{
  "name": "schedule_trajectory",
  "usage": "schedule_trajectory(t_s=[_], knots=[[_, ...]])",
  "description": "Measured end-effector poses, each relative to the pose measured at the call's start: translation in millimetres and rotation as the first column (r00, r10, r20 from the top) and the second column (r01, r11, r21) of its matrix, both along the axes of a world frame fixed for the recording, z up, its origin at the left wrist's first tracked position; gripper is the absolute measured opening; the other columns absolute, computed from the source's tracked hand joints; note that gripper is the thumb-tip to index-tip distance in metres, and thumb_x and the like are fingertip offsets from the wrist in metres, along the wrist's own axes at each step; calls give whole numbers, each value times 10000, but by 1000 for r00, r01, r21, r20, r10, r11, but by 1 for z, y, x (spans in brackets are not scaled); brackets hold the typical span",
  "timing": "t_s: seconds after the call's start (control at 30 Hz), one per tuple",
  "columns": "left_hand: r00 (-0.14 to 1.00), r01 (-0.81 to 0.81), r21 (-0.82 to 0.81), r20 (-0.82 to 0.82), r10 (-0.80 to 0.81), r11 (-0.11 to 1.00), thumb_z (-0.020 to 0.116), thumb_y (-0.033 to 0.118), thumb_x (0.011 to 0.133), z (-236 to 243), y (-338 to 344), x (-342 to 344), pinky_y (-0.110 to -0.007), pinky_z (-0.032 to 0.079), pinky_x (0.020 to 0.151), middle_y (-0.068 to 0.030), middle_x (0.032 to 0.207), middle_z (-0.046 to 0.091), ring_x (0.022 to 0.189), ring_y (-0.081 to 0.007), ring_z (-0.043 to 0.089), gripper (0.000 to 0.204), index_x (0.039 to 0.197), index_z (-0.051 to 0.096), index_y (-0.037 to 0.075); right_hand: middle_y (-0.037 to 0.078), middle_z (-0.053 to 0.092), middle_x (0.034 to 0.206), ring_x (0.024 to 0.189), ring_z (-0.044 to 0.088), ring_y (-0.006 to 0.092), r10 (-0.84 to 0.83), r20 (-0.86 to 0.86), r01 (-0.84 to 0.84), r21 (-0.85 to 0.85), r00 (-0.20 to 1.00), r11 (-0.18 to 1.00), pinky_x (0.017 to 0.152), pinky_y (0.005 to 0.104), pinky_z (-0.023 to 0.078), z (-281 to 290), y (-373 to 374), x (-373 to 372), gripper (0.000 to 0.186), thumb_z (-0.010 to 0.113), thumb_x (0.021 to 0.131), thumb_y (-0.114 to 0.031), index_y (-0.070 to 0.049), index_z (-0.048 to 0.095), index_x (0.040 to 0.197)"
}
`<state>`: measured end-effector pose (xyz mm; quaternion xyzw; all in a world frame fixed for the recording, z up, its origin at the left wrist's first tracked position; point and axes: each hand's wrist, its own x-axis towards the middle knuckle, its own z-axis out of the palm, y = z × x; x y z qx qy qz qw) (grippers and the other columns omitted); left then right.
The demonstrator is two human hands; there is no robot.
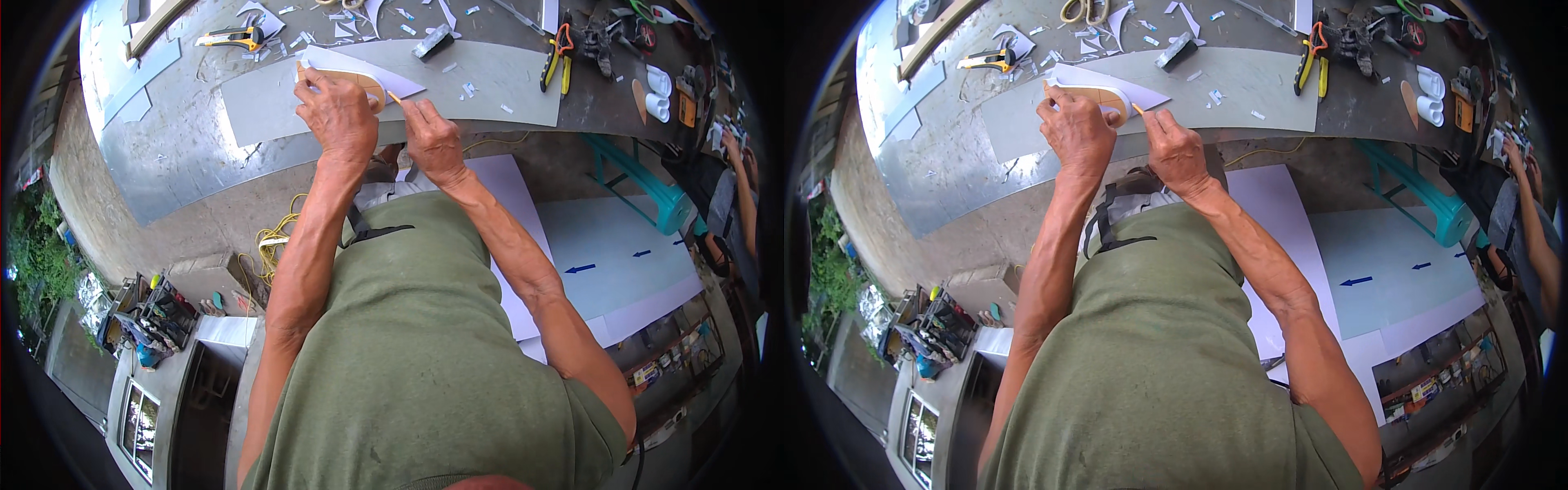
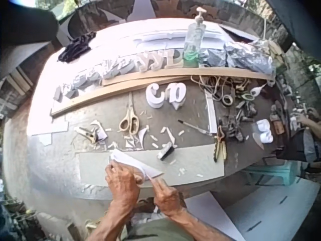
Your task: Assembling and trimming components for plastic sign letters on a workshop table.
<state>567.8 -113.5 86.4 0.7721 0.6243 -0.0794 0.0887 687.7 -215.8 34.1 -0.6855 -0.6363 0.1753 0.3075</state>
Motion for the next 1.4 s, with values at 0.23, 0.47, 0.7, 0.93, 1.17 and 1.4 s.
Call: schedule_trajectory(t_s=[0.23,0.47,0.7,0.93,1.17,1.4], knots=[[997,56,-15,-52,-57,998,894,352,736,1,4,0,-479,564,765,-290,1171,591,1087,-440,577,488,942,777,-74,135,565,859,608,651,310,-94,-9,95,36,995,995,533,391,537,-7,-12,-21,194,630,880,17,3,636,1073],[993,110,-31,-46,-112,993,909,345,709,-2,12,-1,-445,582,755,-346,1112,602,1043,-436,597,486,993,792,-33,131,551,839,604,649,322,-155,-39,158,97,987,983,513,396,531,-18,-20,-36,152,670,873,4,-2,607,1012],[984,143,-12,-103,-143,990,907,396,701,-5,14,0,-415,573,772,-324,1082,648,1058,-409,608,504,1012,806,13,135,556,853,670,642,338,-208,-57,212,81,976,974,558,412,540,-25,-29,-52,227,708,865,-19,-26,636,1080],[981,167,-4,-98,-167,986,899,441,734,1,13,1,-498,571,784,-300,1017,714,1013,-458,674,533,1035,798,12,128,549,830,643,636,334,-241,-54,247,129,969,961,543,407,538,-27,-33,-63,207,715,850,-15,-28,631,1039],[969,215,-14,-123,-216,976,900,454,734,-11,21,-6,-491,554,776,-247,926,748,942,-432,699,518,997,808,18,124,557,795,640,633,331,-228,-115,243,140,967,960,547,405,532,-25,-35,-66,218,721,830,17,-23,648,1032],[965,223,-15,-137,-222,975,900,468,733,-13,21,-8,-491,546,775,-244,914,750,921,-418,702,531,1012,811,24,117,562,797,611,642,321,-190,-158,222,218,969,950,520,405,539,-23,-38,-70,174,733,837,-26,-53,617,964]])
